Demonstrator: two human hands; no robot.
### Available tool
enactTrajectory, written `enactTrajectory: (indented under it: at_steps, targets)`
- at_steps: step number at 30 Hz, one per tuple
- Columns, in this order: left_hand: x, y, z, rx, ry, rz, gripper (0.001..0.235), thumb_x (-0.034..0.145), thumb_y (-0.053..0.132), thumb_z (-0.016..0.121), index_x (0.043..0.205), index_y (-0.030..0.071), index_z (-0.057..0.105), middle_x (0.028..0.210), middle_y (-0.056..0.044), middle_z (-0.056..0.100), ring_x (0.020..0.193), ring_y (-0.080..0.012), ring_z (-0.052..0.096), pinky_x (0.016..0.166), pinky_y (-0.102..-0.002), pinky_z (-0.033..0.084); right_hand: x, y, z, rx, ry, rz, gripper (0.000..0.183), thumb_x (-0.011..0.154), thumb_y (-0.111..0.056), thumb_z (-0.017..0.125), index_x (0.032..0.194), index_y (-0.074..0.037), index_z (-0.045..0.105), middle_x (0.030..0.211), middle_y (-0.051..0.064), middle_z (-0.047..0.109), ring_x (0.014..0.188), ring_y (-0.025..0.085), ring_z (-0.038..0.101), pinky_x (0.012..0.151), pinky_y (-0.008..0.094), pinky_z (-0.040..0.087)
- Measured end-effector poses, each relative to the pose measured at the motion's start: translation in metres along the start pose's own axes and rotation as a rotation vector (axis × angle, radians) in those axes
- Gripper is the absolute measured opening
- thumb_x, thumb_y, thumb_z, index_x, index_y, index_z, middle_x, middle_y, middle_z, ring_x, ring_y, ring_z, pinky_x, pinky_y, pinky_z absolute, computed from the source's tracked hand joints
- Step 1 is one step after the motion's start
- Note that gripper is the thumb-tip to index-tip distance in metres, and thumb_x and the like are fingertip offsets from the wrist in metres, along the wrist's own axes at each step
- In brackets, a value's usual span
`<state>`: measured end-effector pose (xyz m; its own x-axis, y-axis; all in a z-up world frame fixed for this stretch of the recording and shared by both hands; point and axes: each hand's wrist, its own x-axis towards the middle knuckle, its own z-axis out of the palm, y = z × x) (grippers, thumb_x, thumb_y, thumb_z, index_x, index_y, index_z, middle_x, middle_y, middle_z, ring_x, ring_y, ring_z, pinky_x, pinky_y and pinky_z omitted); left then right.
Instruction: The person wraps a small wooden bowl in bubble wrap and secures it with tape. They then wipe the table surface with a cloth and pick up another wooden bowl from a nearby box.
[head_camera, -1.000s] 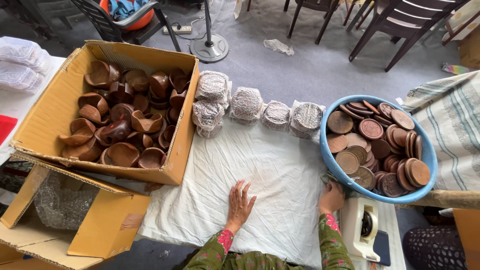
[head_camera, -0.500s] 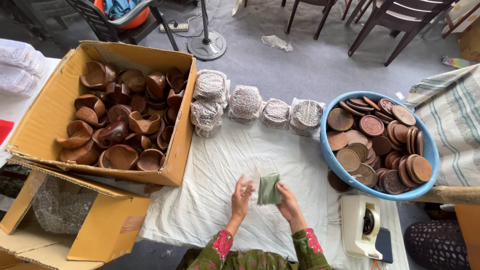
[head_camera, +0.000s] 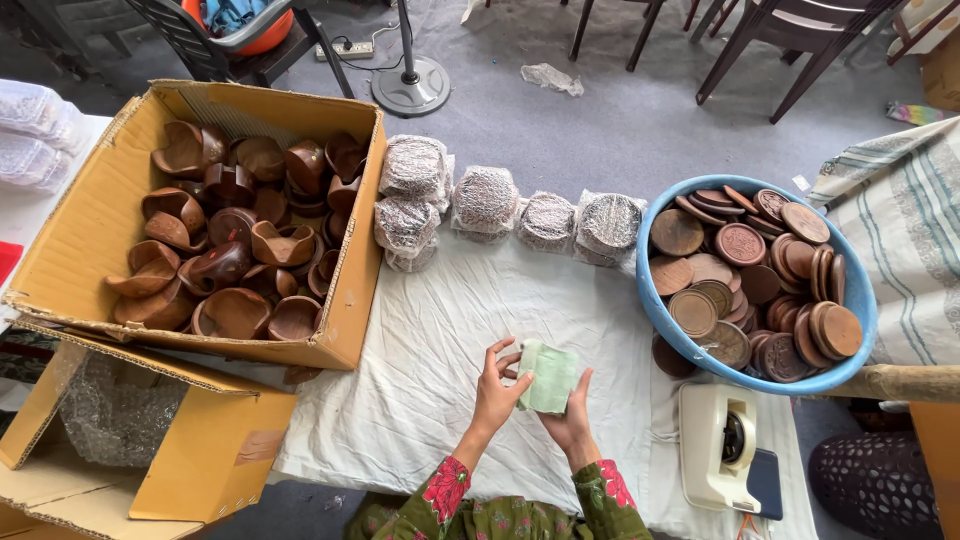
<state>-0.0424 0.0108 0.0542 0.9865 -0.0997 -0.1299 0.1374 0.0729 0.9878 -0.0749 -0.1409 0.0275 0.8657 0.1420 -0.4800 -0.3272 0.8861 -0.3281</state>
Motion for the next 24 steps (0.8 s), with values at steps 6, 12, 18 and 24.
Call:
enactTrajectory:
  at_steps: [6,12,18,24]
  targets:
    - [0.021,0.001,0.000,-0.032,-0.060,0.055,0.069,0.082,0.006,0.079,0.142,0.009,0.047,0.124,-0.013,0.071,0.083,-0.0115,0.067,0.073,-0.028,0.058,0.039,-0.013,-0.107,-0.353,0.196,-0.136,0.049,0.098,-0.021,0.073,0.140,-0.004,0.058,0.130,0.011,0.065,0.113,0.023,0.062,0.094,0.041,0.048]
    - [0.034,-0.080,-0.030,0.371,0.069,0.002,0.072,0.076,0.010,0.084,0.139,0.008,0.050,0.131,-0.020,0.060,0.109,-0.0312,0.058,0.092,-0.040,0.050,-0.004,-0.027,-0.036,-1.691,0.468,-0.838,0.059,0.087,-0.012,0.073,0.144,-0.012,0.056,0.139,0.010,0.064,0.123,0.031,0.063,0.100,0.041,0.053]
    - [-0.030,-0.076,-0.029,0.635,0.265,0.159,0.064,0.082,0.013,0.079,0.140,0.010,0.052,0.143,-0.020,0.046,0.138,-0.0382,0.043,0.112,-0.046,0.037,0.005,0.010,-0.019,-2.322,0.022,-0.968,0.067,0.094,-0.031,0.063,0.154,-0.018,0.036,0.164,0.009,0.026,0.152,0.035,0.021,0.119,0.060,0.017]
    - [-0.084,-0.032,-0.048,0.568,0.281,0.097,0.045,0.088,0.011,0.073,0.132,0.012,0.062,0.138,-0.013,0.055,0.128,-0.0333,0.058,0.103,-0.041,0.050,0.025,0.023,-0.047,-2.395,-0.160,-0.783,0.066,0.101,-0.044,0.047,0.159,-0.016,0.029,0.167,0.006,0.021,0.155,0.030,0.014,0.121,0.059,0.009]
